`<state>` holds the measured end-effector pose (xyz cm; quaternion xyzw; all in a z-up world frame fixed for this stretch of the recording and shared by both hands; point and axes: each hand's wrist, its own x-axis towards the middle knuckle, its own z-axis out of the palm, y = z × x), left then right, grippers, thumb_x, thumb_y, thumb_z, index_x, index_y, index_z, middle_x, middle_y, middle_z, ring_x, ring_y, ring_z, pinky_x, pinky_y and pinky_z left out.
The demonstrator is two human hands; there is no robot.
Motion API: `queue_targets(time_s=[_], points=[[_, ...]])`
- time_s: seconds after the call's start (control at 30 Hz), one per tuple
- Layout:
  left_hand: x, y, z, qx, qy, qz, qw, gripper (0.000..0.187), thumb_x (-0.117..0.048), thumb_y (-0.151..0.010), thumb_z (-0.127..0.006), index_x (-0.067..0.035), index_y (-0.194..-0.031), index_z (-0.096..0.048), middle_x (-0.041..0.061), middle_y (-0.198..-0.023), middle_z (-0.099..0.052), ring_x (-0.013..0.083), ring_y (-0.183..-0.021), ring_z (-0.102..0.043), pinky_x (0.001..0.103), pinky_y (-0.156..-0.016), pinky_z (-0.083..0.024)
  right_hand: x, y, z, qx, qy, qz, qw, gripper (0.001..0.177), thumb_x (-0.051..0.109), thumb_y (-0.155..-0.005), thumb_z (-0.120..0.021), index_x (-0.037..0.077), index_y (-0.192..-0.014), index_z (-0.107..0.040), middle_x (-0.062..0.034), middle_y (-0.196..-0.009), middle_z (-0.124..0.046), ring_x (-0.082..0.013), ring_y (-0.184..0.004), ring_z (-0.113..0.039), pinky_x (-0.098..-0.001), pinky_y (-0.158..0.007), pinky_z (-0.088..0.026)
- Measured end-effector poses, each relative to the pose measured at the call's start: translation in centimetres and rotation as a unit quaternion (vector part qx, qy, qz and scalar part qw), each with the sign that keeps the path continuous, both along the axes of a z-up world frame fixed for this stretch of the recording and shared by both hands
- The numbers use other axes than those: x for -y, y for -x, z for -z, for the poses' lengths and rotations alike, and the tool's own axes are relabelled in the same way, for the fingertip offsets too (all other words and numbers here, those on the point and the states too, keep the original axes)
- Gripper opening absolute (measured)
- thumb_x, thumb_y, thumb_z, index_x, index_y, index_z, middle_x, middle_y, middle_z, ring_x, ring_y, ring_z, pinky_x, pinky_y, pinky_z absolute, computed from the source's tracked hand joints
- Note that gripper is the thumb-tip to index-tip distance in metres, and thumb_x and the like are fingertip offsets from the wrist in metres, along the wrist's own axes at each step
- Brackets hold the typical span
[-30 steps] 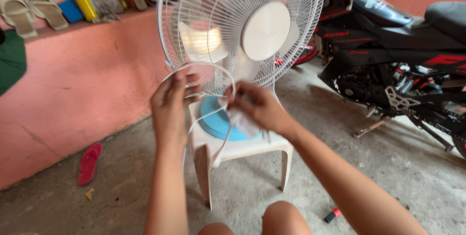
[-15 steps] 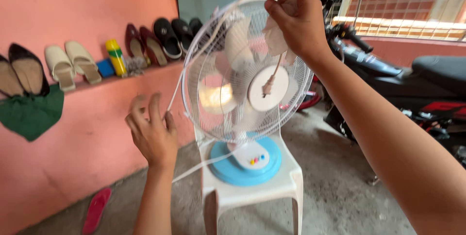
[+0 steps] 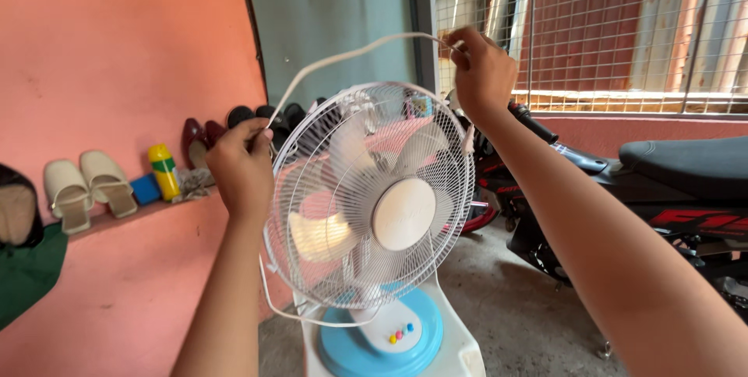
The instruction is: The person cleans a white electric fan by wiping the front grill with a cloth. They then reattach the grill to the fan body, wipe the base, and wrap the power cord around the stand.
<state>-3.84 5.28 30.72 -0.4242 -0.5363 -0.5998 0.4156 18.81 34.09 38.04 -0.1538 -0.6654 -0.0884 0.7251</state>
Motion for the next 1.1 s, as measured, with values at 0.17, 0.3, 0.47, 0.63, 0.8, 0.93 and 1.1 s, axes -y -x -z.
queue_targets(time_s=[0.17, 0.3, 0.47, 0.63, 0.8, 0.93, 1.1], points=[[-2.6, 4.6, -2.9, 0.127, 0.137, 0.048, 0.981, 0.018, -0.008, -0.087, -0.078, -0.011, -0.105, -0.081, 0.008, -0.092, -0.079, 0.0138, -0.077, -0.073, 0.027, -0.07, -0.055, -6.8, -0.5, 2.0, 0.035, 0.088, 0.026, 0.995, 0.037, -0.006, -0.092, -0.058, 0.017, -0.11, -0.08, -0.0071, -0.095, -0.077, -0.022, -0.074, -0.07, -0.0372, -0.067, -0.053], [-3.9, 5.6, -3.1, 0.196, 0.232, 0.081, 0.949, 0.018, -0.011, -0.085, -0.079, -0.012, -0.103, -0.082, 0.003, -0.089, -0.079, 0.011, -0.075, -0.07, 0.028, -0.068, -0.055, -10.5, 0.7, 4.1, 0.136, 0.169, -0.065, 0.974, 0.043, -0.004, -0.098, -0.047, 0.017, -0.129, -0.07, -0.0152, -0.122, -0.071, -0.0272, -0.081, -0.071, -0.0395, -0.068, -0.057], [-3.9, 5.3, -3.9, 0.315, 0.283, 0.145, 0.894, 0.032, -0.034, -0.099, -0.066, -0.009, -0.113, -0.079, 0.009, -0.092, -0.075, 0.0159, -0.073, -0.063, 0.034, -0.064, -0.049, -17.8, 3.8, 6.7, 0.255, 0.172, -0.07, 0.949, 0.049, -0.001, -0.099, -0.05, 0.014, -0.145, -0.056, -0.023, -0.127, -0.067, -0.0317, -0.098, -0.066, -0.042, -0.077, -0.055], [-2.8, 4.6, -3.4, 0.315, 0.269, 0.144, 0.899, 0.053, -0.053, -0.107, -0.048, -0.009, -0.119, -0.074, 0.005, -0.101, -0.075, 0.0138, -0.09, -0.068, 0.03, -0.079, -0.052, -17.9, 3.5, 8.9, 0.246, 0.324, -0.037, 0.913, 0.038, 0.005, -0.099, -0.053, 0.008, -0.137, -0.044, -0.0211, -0.111, -0.064, -0.0272, -0.091, -0.067, -0.0424, -0.072, -0.057], [-1.1, 0.3, 1.5, -0.019, 0.022, 0.024, 0.999, 0.024, -0.02, -0.108, -0.066, 0.0, -0.121, -0.068, 0.008, -0.11, -0.072, 0.0198, -0.095, -0.067, 0.034, -0.087, -0.055, -8.9, -0.3, 10.1, -0.018, 0.391, -0.289, 0.874, 0.033, 0.016, -0.104, -0.053, 0.009, -0.129, -0.033, -0.0143, -0.104, -0.057, -0.0225, -0.086, -0.066, -0.0386, -0.068, -0.059], [-0.4, -8.0, 8.4, -0.055, 0.003, 0.006, 0.998, 0.009, -0.004, -0.103, -0.066, -0.004, -0.113, -0.065, 0.007, -0.103, -0.067, 0.0207, -0.09, -0.064, 0.036, -0.083, -0.051, -1.4, -1.4, 14.5, -0.038, 0.47, -0.497, 0.728, 0.031, 0.016, -0.102, -0.054, 0.007, -0.121, -0.031, -0.0127, -0.102, -0.056, -0.0193, -0.086, -0.062, -0.0323, -0.071, -0.059], [-2.9, -16.2, 16.4, 0.045, 0.101, 0.236, 0.965, 0.042, -0.003, -0.088, -0.073, -0.002, -0.127, -0.059, 0.009, -0.117, -0.064, 0.0178, -0.092, -0.065, 0.028, -0.076, -0.056, 8.6, -3.1, 23.3, 0.118, 0.412, -0.512, 0.744, 0.061, 0.0, -0.081, -0.075, 0.005, -0.117, -0.026, -0.0134, -0.12, -0.061, -0.018, -0.103, -0.066, -0.034, -0.081, -0.063]])
